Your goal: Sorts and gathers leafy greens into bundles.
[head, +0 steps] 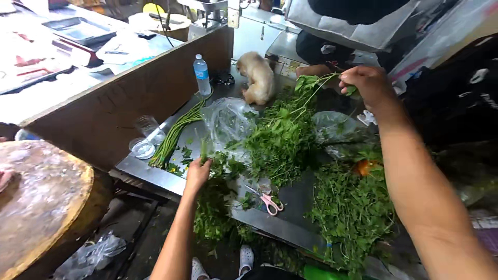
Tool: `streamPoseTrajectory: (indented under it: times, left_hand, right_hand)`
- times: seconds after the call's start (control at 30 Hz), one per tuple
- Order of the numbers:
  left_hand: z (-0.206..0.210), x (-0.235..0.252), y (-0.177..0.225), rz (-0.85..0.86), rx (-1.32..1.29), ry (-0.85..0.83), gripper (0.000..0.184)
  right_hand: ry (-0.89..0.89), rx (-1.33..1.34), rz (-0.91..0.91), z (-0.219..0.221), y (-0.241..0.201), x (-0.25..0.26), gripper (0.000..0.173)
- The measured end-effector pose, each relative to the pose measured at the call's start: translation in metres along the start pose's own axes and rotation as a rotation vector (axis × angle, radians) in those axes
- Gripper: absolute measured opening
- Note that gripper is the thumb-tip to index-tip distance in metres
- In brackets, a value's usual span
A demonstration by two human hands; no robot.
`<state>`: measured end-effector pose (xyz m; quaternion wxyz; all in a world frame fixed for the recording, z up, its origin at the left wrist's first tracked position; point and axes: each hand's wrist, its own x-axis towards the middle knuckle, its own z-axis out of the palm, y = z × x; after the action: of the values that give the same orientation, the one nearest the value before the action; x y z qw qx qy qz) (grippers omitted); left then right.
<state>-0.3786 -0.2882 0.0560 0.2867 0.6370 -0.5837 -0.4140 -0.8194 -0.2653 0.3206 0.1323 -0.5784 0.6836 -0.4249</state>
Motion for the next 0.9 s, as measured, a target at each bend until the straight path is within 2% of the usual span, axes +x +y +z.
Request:
streamPoseTrajectory:
  times: [0.17, 0.3, 0.37, 0.47, 0.5, 0.67, 0.77, 0.9]
  left_hand:
    - [-0.015, 0.023, -0.041, -0.145, 0.043, 0.021, 0.03]
    - [-0.021, 0.033, -0.056, -0.239, 0.124, 0.06, 0.034]
    - [-0.02, 0.034, -0.049, -0.216, 0.18, 0.033, 0.043]
    - [-0.014, 0.021, -0.016, -0.124, 0.263, 0.002, 0.069]
    - [-0.012, 0.011, -0.001, -0.099, 0.284, 0.01, 0.069]
    - [-0.012, -0.054, 0.061, 0.065, 0.246, 0.052, 0.026]
    - [-0.021, -0.093, 0.082, 0.113, 0.142, 0.059, 0.019]
    - [-0.027, -0.134, 0.095, 0.117, -0.065, 0.039, 0.015]
  right_hand:
    - [0.168, 0.116, 0.141, -0.052, 0.032, 0.008, 0.03]
    - [0.308, 0.205, 0.254, -0.081, 0.042, -0.002, 0.025]
    - [0.277, 0.271, 0.332, -0.087, 0.047, -0.01, 0.024]
    - [0.214, 0.405, 0.381, -0.079, 0.054, -0.021, 0.023]
    - [0.2, 0.458, 0.385, -0.073, 0.056, -0.025, 0.021]
    - [0.159, 0.711, 0.353, -0.03, 0.053, -0.049, 0.019]
    - [0.074, 0.827, 0.312, -0.006, 0.041, -0.06, 0.015]
    - [-0.051, 0.947, 0.224, 0.023, 0.018, -0.071, 0.018]
